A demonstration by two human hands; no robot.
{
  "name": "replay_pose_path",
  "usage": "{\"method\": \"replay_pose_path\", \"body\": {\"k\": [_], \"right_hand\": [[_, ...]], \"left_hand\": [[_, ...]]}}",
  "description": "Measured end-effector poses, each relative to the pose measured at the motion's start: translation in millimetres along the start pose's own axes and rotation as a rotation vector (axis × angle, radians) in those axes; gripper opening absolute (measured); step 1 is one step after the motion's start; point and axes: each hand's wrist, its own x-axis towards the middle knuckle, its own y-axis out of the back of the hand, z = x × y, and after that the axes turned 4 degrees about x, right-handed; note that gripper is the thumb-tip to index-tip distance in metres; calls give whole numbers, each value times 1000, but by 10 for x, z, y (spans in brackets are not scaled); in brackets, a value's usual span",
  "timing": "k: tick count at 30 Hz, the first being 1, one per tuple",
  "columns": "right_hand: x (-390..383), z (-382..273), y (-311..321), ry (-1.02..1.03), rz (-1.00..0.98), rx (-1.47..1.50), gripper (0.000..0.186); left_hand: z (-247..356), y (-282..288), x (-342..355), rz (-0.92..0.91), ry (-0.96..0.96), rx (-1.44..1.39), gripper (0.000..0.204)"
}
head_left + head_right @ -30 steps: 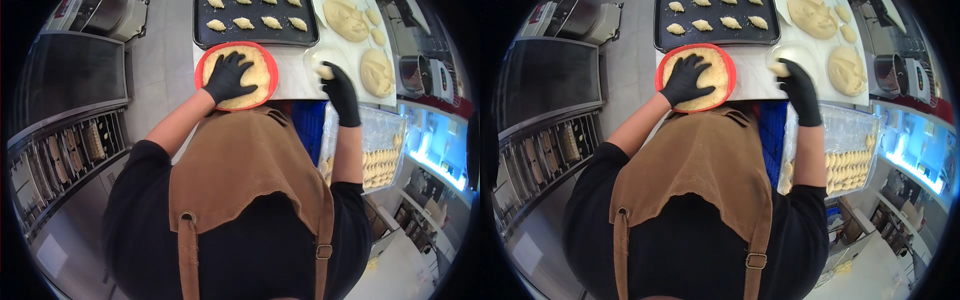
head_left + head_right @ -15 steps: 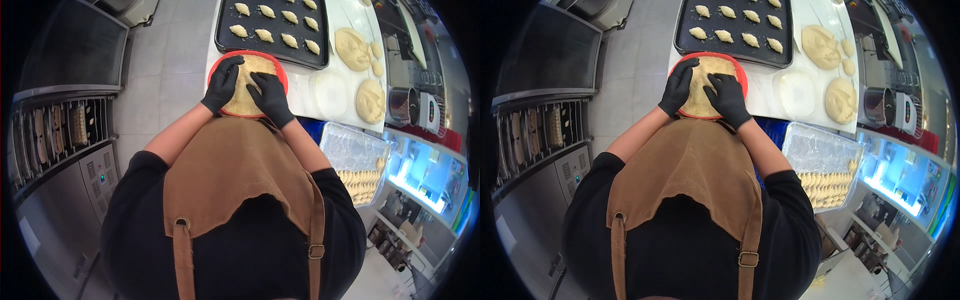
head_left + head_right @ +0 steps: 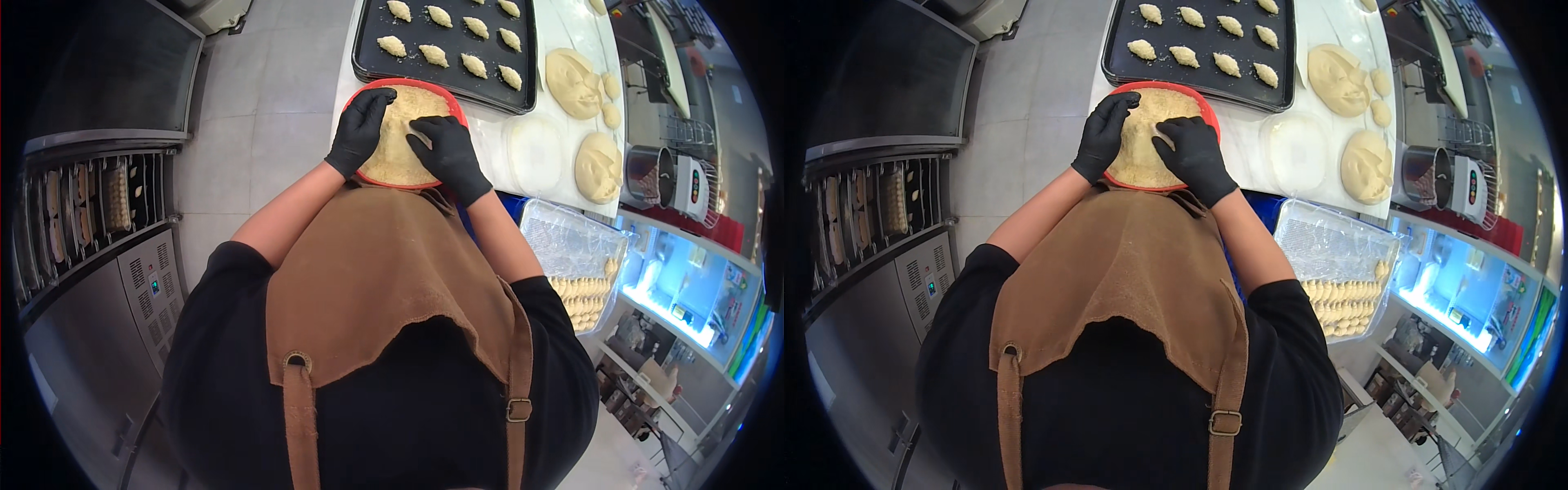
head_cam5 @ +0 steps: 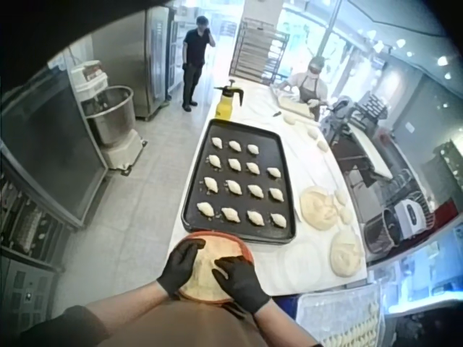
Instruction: Dipping pieces of dough into a bowl of mixture and arranging them onto a baking sheet.
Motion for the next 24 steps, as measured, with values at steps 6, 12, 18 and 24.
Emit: {"method": "replay_pose_path", "body": {"k": [6, 12, 18, 24], "right_hand": [[6, -41, -25, -218, -91, 75, 31], [90, 90, 40, -324, -98, 224, 28], [117, 141, 313, -784, -193, 1121, 27], [7, 548, 66, -551, -286, 1165, 29]], "left_hand": [[58, -9, -22, -34, -8, 58, 26], [134, 0, 1, -27, 7, 54, 26], [393, 42, 27, -242, -664, 833, 44], [340, 117, 142, -375, -550, 873, 53]]}}
